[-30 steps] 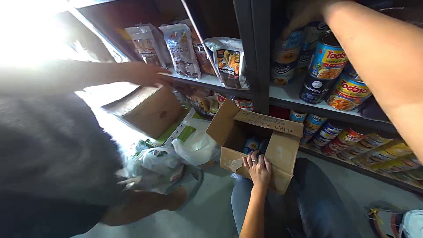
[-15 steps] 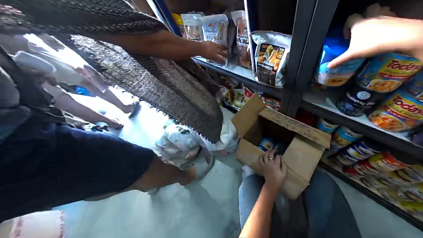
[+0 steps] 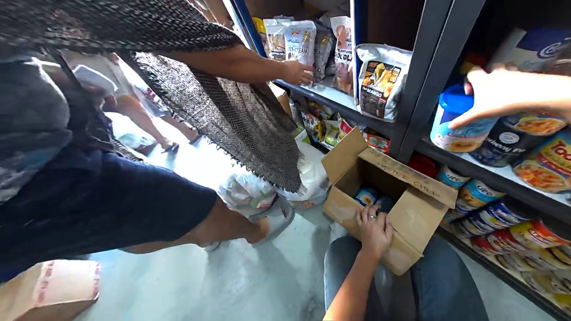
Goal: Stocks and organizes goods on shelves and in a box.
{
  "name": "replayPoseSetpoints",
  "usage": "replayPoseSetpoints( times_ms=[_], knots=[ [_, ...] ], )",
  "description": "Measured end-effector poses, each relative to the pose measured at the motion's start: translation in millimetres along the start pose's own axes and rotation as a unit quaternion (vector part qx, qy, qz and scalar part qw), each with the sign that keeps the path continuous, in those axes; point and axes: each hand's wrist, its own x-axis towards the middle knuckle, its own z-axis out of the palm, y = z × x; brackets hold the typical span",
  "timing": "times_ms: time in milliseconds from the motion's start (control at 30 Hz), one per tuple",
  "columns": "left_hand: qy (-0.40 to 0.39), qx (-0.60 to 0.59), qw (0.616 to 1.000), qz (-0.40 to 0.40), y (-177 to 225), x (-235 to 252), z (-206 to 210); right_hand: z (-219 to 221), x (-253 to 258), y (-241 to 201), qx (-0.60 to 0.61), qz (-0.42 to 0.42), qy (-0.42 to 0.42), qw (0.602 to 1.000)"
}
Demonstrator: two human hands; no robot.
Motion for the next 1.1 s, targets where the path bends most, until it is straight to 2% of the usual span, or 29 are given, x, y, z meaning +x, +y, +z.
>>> replayPoseSetpoints(
  times_ms=[67, 200, 300, 433, 500, 633, 833, 1100],
  knots=[
    [0.005, 0.001, 1.000, 0.002, -0.3, -0.2, 1.3, -7.2, -8.9, -17.5, -0.007, 0.047, -0.052, 0.998],
    [-0.003, -0.015, 1.000, -0.001, 0.4, 1.3, 0.7, 10.4, 0.8, -18.7, -0.026, 0.071, -0.084, 0.994],
    [0.000, -0.021, 1.000, 0.000, -0.9, 0.9, 0.6, 20.8, 1.3, -19.1, -0.059, 0.044, -0.085, 0.994],
    [-0.004, -0.024, 1.000, 0.000, 0.4, -0.3, -1.1, 33.4, -11.9, -24.0, -0.127, 0.010, -0.043, 0.991],
    [-0.008, -0.026, 1.000, 0.001, 0.0, -0.8, -2.7, 34.9, -10.8, -19.7, -0.107, 0.028, -0.039, 0.993],
    [-0.010, -0.025, 1.000, 0.005, 0.3, -2.8, -5.4, 29.2, -5.3, -20.7, -0.078, 0.064, -0.086, 0.991],
    [-0.021, -0.026, 0.999, -0.001, -0.5, -4.8, -8.7, 28.2, 1.2, -22.4, -0.057, 0.067, -0.107, 0.990],
    [0.014, -0.019, 0.999, 0.026, -2.1, -6.0, -6.8, 31.1, -17.4, -30.5, -0.025, 0.049, -0.048, 0.997]
  ],
)
